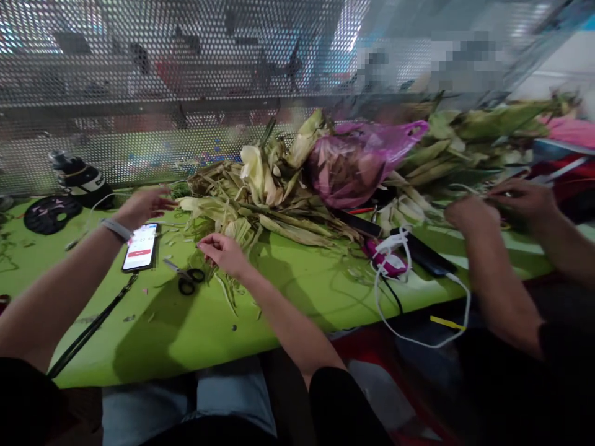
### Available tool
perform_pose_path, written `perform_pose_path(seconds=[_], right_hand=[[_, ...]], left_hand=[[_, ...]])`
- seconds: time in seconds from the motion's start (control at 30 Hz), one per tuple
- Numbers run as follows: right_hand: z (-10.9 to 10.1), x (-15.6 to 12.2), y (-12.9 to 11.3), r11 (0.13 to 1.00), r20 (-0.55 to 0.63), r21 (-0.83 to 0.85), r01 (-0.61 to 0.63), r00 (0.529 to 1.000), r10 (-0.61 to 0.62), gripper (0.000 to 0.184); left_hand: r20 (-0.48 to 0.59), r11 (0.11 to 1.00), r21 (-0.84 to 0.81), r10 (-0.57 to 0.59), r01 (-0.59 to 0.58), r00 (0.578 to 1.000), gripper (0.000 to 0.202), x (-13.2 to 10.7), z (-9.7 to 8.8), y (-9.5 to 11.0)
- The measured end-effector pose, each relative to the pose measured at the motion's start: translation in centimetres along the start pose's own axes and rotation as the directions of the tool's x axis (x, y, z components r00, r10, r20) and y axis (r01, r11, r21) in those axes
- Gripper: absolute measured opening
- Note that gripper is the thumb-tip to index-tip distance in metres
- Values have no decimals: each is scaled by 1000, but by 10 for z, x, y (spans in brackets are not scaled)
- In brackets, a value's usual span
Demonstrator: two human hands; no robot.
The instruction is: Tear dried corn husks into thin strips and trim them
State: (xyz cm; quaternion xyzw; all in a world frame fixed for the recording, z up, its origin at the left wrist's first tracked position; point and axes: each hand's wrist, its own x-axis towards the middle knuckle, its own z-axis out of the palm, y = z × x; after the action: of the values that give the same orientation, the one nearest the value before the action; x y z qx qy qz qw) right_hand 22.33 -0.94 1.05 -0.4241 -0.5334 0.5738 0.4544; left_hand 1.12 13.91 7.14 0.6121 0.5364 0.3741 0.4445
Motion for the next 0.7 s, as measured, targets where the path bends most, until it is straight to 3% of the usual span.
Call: perform_pose_path(seconds=[0.03, 0.17, 0.27, 0.37, 0.47, 0.57, 0.63, 0.7], right_hand=[[1, -1, -1, 999, 27, -47, -9, 1000, 10, 16], [4, -5, 0, 949, 235, -315, 10, 970, 67, 16], [6, -6, 3, 857, 455, -477, 193, 889, 53, 20], [6, -6, 4, 806, 553, -504, 310, 833, 24, 20], [3, -6, 3, 795, 536, -516, 319, 844, 9, 22], [-3, -5, 3, 795, 466, -526, 303, 884, -28, 22], [-11, -1, 4, 790, 340, -560, 247, 939, -53, 23], [-21, 7, 8, 753, 120, -640, 155, 988, -102, 25]], left_hand=[[61, 999, 42, -11, 8, 998, 43, -1, 9, -7], [54, 978, 168, 114, -121, 992, 31, -9, 44, -41], [112, 927, 298, 202, -227, 973, 26, -11, 66, -53], [135, 918, 299, 229, -260, 964, 22, -12, 90, -59], [110, 916, 320, 220, -244, 969, 19, -12, 115, -64], [104, 923, 319, 191, -215, 976, 21, -11, 128, -68], [109, 938, 278, 184, -208, 977, 21, -13, 127, -69], [97, 948, 249, 181, -200, 979, 23, -16, 118, -70]])
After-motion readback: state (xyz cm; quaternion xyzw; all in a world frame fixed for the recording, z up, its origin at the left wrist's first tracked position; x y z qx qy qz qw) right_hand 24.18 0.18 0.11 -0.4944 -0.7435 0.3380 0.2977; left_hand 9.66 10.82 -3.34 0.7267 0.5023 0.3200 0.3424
